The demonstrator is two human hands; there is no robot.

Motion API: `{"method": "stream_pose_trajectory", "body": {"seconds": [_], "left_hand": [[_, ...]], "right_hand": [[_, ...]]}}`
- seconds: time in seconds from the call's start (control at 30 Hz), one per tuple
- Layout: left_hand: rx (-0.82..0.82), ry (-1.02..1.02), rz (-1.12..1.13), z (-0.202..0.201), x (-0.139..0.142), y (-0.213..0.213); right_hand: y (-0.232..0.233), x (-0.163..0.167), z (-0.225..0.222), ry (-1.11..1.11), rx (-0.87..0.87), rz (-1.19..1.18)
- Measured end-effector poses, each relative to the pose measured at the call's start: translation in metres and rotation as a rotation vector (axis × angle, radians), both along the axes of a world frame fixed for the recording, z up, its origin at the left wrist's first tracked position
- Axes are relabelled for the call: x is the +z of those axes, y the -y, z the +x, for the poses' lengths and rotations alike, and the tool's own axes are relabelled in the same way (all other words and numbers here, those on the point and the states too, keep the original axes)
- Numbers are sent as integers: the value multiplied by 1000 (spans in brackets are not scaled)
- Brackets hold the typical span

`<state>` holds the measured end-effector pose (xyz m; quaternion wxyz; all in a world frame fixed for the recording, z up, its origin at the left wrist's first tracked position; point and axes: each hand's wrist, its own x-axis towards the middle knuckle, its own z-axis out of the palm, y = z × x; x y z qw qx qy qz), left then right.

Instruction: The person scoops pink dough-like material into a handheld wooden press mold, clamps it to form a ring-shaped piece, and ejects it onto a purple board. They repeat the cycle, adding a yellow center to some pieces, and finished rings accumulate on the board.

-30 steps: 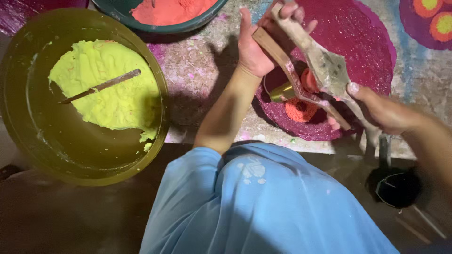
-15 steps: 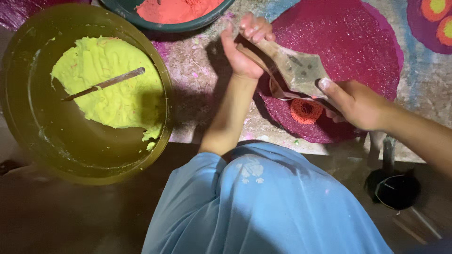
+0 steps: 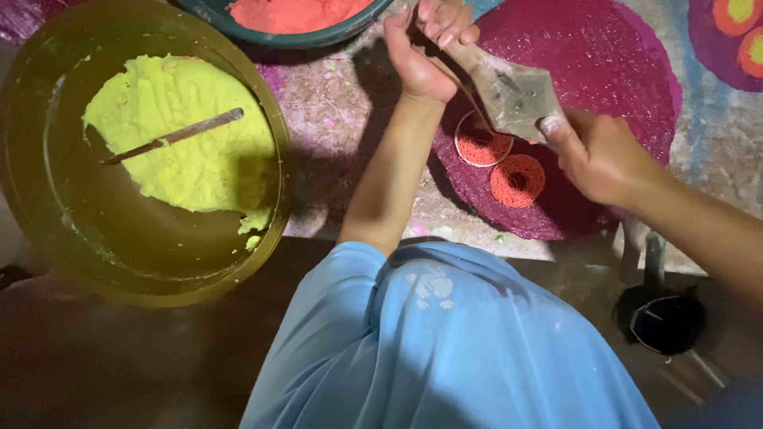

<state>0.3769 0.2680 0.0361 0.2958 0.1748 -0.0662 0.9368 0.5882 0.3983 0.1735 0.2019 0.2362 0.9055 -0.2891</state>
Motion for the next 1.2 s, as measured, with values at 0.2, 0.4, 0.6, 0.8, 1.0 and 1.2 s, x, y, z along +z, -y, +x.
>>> {"method": "stream_pose_trajectory", "body": {"seconds": [0.2, 0.4, 0.6, 0.8, 1.0, 1.2], "left_hand": [[-8, 54, -54, 8, -13, 19], [-11, 85, -145, 46, -27, -11], [567, -986, -1341, 91, 1, 66], [817, -1440, -1764, 129, 41, 117], [894, -1510, -1756, 133, 47, 110], [869, -1424, -1792, 139, 30, 111]], "right_hand": [[10, -5, -2, 100, 24, -51], [-30, -1, 31, 247, -95, 37], [-86, -35, 119, -169, -212, -37], [-52, -73, 164, -594, -597, -761], [-25, -75, 166, -670, -543, -968], [-28, -81, 182, -708, -630, -985]]}}
